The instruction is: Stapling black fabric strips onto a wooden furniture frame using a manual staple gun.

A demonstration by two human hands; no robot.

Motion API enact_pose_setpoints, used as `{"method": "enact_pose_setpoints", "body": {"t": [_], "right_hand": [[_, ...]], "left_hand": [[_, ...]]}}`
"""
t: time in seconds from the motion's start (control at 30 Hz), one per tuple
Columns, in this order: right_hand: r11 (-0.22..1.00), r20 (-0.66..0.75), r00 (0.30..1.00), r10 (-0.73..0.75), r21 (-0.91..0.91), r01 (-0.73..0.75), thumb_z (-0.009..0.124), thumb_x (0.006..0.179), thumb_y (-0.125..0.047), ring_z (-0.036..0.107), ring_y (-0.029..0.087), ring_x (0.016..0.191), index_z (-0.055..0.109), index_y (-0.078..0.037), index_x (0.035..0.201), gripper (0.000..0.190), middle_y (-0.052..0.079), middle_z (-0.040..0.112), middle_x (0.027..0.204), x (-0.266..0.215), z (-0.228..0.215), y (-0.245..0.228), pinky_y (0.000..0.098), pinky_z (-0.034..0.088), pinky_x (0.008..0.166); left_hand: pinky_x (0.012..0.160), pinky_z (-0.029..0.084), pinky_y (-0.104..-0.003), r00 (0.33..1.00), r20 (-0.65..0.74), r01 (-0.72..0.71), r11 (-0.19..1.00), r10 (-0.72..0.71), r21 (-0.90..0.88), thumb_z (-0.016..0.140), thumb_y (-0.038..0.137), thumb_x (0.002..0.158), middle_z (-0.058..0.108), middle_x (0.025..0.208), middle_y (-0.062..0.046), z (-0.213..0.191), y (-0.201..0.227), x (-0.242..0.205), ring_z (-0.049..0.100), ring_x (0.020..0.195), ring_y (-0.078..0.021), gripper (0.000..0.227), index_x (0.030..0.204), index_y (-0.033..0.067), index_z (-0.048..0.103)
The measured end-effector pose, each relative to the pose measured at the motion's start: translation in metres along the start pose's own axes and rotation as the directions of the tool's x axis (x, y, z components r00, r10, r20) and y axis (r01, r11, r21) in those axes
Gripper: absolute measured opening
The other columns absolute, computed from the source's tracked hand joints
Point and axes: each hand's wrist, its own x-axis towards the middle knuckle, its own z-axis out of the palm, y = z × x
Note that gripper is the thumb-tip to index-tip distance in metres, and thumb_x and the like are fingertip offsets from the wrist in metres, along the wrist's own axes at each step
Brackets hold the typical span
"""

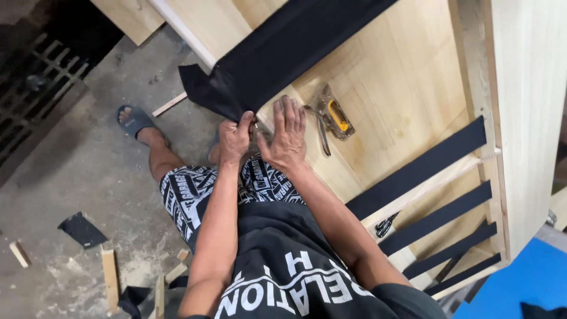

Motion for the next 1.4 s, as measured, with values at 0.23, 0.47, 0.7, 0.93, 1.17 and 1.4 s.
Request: {"method": "enact_pose_setpoints", "body": {"t": [0.23,0.47,0.7,0.93,1.17,1.4], "right_hand": [[0.939,-0.157,0.987,0.037,0.343,0.019,0.071,0.088,-0.03,0.057,0.033,0.134,0.064,-0.013,0.137,0.052,0.014,0.057,0.144,0.003,-0.033,0.044,0.0444,0.043,0.114],[0.905,0.18,0.887,0.425,-0.104,-0.412,0.079,0.073,-0.033,0.066,0.038,0.106,0.061,-0.006,0.123,0.06,0.018,0.06,0.116,-0.001,-0.051,0.119,0.0518,0.052,0.091],[0.84,0.446,0.736,0.51,-0.071,-0.539,0.069,0.074,-0.032,0.066,0.039,0.095,0.061,-0.008,0.111,0.045,0.014,0.058,0.097,0.011,-0.065,0.115,0.0529,0.054,0.082],[0.37,0.581,0.432,0.69,0.23,-0.9,0.053,0.086,-0.017,0.064,0.042,0.087,0.057,-0.005,0.1,0.019,0.02,0.061,0.087,0.035,-0.142,-0.035,0.0562,0.047,0.081],[-0.084,0.586,0.077,0.806,0.242,-0.967,0.065,0.099,-0.032,0.066,0.032,0.073,0.063,-0.002,0.084,0.034,0.022,0.067,0.07,0.072,-0.09,-0.13,0.0449,0.051,0.071],[-0.063,0.534,0.023,0.845,0.142,-0.988,0.067,0.097,-0.035,0.068,0.034,0.07,0.059,-0.006,0.08,0.035,0.017,0.064,0.066,0.078,-0.063,-0.136,0.0451,0.051,0.067]], "left_hand": [[0.056,0.048,-0.04,0.997,0.075,-0.033,0.969,0.015,0.244,0.069,0.037,0.104,0.059,0.055,-0.016,-0.018,-0.019,0.011,0.054,0.059,-0.0147,0.048,0.072,0.0025,0.074],[0.056,0.046,-0.036,0.997,0.079,-0.011,0.949,-0.015,0.316,0.064,0.036,0.106,0.059,0.055,-0.015,-0.022,-0.027,0.018,0.056,0.057,-0.0145,0.05,0.07,0.0038,0.074],[0.05,0.051,-0.034,0.982,0.168,0.033,0.959,-0.083,0.282,0.066,0.031,0.102,0.06,0.048,-0.011,-0.02,0.004,0.015,0.061,0.05,-0.0148,0.045,0.066,0.006,0.074],[0.055,0.052,-0.033,0.931,0.306,0.118,0.956,-0.2,0.267,0.065,0.022,0.102,0.064,0.055,-0.008,-0.038,0.003,0.04,0.061,0.053,-0.016,0.035,0.071,0.0064,0.074],[0.069,0.056,-0.043,0.919,0.373,-0.108,0.828,-0.128,0.55,0.073,0.034,0.095,0.071,0.063,-0.009,-0.037,0.039,0.064,0.072,0.07,-0.0313,0.033,0.071,0.0114,0.073],[0.092,0.058,-0.048,0.766,0.258,-0.041,0.355,-0.589,0.934,0.052,0.073,0.09,0.078,0.09,0.004,-0.059,-0.066,0.048,0.074,0.096,-0.0283,0.047,0.094,0.0329,0.077]]}}
